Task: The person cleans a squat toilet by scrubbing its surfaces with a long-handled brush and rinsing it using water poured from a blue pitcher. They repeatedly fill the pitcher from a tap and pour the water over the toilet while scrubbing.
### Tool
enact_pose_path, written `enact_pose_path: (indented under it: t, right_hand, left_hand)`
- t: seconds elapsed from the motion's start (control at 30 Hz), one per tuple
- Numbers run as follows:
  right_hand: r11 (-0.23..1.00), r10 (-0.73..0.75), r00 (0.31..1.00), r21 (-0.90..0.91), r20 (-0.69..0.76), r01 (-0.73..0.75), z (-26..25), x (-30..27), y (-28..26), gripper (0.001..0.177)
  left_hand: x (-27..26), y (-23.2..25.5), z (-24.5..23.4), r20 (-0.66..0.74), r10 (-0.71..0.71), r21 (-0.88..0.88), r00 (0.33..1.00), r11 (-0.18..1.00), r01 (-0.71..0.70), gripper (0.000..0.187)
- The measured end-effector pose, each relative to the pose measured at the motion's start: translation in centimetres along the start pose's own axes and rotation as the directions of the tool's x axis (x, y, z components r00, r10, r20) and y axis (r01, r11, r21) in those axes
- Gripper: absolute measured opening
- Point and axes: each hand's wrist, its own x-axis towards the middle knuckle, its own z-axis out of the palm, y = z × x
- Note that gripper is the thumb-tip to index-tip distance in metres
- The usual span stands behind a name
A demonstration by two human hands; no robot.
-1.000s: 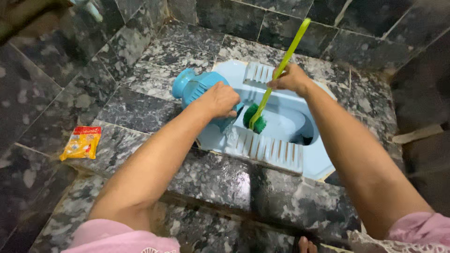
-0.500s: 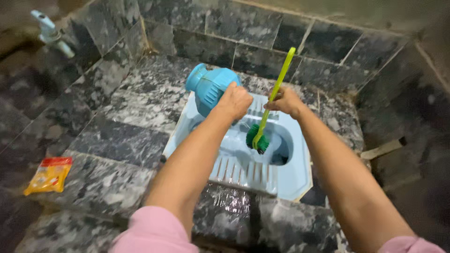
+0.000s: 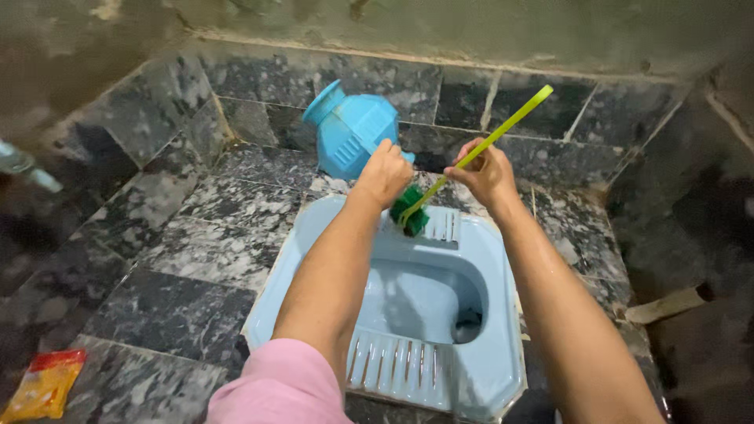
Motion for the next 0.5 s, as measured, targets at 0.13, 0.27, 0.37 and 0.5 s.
enact_pose_path:
  t: [0.13, 0.27, 0.37, 0.5]
  right_hand:
    - [0.954, 0.042, 0.99, -0.288, -0.134, -0.08, -2.7, 0.1, 0.4, 0.041]
    - [0.902, 0.085, 0.968, -0.395, -0.235, -0.175, -6.2, -0.6, -1.2, 0.046]
    - [0.866, 0.128, 0.95, -0.436, -0.284, -0.247, -8.5, -1.4, -2.2, 0.045]
    - [0.781, 0.157, 0.924, -0.528, -0.349, -0.333, -12.6, -2.2, -1.6, 0.048]
  left_hand:
    - [2.7, 2.7, 0.2, -0.102, 0.01, -0.04, 0.995, 0.999, -0.014, 0.012]
    - [3.8, 5.7, 0.1, -0.053, -0.012, -0.185, 0.999, 0.983, 0.002, 0.011]
    - [3.7, 6.9, -0.6, -0.066, -0.137, -0.367, 0.988, 0.925, 0.104, 0.009]
    - [2.7, 9.1, -2.1, -0.021, -0.401, -0.607, 0.916, 0.733, 0.307, 0.025]
